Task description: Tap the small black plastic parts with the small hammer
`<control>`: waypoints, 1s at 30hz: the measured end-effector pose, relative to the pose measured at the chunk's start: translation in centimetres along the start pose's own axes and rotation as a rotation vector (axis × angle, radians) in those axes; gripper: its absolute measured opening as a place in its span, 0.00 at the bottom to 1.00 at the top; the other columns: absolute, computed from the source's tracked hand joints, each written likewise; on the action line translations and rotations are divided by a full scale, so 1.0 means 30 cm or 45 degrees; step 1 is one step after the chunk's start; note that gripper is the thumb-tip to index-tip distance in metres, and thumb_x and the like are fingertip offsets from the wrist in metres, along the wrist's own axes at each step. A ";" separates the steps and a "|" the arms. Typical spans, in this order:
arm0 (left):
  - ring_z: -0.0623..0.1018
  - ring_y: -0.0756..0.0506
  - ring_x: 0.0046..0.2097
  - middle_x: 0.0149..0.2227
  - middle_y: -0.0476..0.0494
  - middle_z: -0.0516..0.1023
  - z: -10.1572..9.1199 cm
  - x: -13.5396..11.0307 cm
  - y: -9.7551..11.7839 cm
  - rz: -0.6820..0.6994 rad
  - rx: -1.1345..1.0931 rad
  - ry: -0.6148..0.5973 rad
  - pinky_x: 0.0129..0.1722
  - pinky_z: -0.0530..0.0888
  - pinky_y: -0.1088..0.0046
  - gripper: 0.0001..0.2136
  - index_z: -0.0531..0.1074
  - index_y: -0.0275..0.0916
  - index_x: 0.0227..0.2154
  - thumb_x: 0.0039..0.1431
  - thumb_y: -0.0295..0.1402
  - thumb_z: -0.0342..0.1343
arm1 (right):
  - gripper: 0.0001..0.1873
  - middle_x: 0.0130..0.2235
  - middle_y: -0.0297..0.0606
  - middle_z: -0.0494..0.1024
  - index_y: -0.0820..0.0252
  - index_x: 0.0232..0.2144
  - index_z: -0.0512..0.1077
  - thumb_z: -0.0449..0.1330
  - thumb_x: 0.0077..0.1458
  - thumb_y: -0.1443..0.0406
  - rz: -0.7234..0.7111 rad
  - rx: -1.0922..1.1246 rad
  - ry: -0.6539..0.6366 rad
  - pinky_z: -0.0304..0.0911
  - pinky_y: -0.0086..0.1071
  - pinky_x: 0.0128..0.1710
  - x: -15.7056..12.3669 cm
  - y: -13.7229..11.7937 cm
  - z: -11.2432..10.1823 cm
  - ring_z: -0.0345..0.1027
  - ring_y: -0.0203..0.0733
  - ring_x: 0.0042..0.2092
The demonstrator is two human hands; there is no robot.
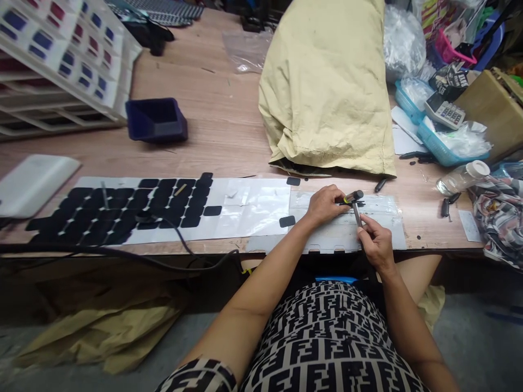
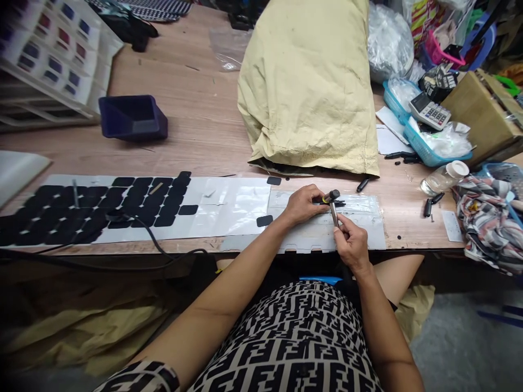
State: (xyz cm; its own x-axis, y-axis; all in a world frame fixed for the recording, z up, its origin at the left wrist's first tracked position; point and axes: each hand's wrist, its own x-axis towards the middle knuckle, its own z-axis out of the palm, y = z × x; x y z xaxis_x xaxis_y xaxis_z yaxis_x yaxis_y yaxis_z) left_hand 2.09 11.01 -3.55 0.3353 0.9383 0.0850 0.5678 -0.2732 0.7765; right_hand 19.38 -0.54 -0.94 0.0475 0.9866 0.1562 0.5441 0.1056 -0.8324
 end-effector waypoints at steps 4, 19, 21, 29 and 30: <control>0.75 0.44 0.42 0.35 0.49 0.76 0.004 0.000 -0.007 0.015 -0.023 0.019 0.42 0.70 0.68 0.07 0.80 0.43 0.33 0.52 0.36 0.68 | 0.22 0.23 0.28 0.72 0.62 0.53 0.77 0.59 0.57 0.63 0.008 0.052 0.131 0.63 0.32 0.29 -0.002 0.000 -0.014 0.63 0.36 0.25; 0.73 0.47 0.37 0.35 0.48 0.74 -0.035 -0.037 0.021 0.062 -0.240 -0.045 0.38 0.69 0.70 0.09 0.78 0.39 0.33 0.50 0.35 0.68 | 0.22 0.23 0.30 0.75 0.60 0.51 0.78 0.62 0.55 0.61 0.092 0.470 0.443 0.66 0.36 0.34 -0.015 0.098 -0.014 0.68 0.38 0.27; 0.73 0.49 0.34 0.36 0.48 0.74 -0.068 -0.098 0.055 0.080 -0.467 -0.233 0.35 0.69 0.72 0.11 0.77 0.38 0.35 0.53 0.39 0.66 | 0.23 0.23 0.31 0.75 0.61 0.51 0.78 0.62 0.54 0.60 0.094 0.534 0.496 0.65 0.35 0.32 -0.023 0.097 -0.018 0.68 0.38 0.27; 0.75 0.46 0.37 0.37 0.47 0.79 -0.084 -0.396 0.137 0.115 -0.298 -1.145 0.36 0.68 0.73 0.11 0.75 0.41 0.43 0.63 0.41 0.58 | 0.22 0.24 0.32 0.75 0.60 0.51 0.78 0.61 0.54 0.61 0.103 0.592 0.554 0.61 0.33 0.29 -0.035 0.084 -0.019 0.67 0.38 0.26; 0.77 0.44 0.38 0.38 0.45 0.80 -0.060 -0.416 0.124 0.074 -0.159 -1.126 0.37 0.69 0.71 0.11 0.75 0.42 0.44 0.63 0.40 0.57 | 0.22 0.24 0.32 0.75 0.60 0.51 0.78 0.62 0.54 0.61 0.099 0.598 0.548 0.61 0.33 0.29 -0.034 0.084 -0.018 0.67 0.38 0.26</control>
State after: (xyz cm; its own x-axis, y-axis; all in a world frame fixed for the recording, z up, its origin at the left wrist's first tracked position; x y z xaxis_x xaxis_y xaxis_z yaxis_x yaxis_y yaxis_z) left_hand -1.34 -1.31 -0.60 0.8475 0.4026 -0.3460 0.4629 -0.2416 0.8528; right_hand 21.16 -1.36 -2.91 0.4576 0.8654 0.2040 0.1053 0.1751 -0.9789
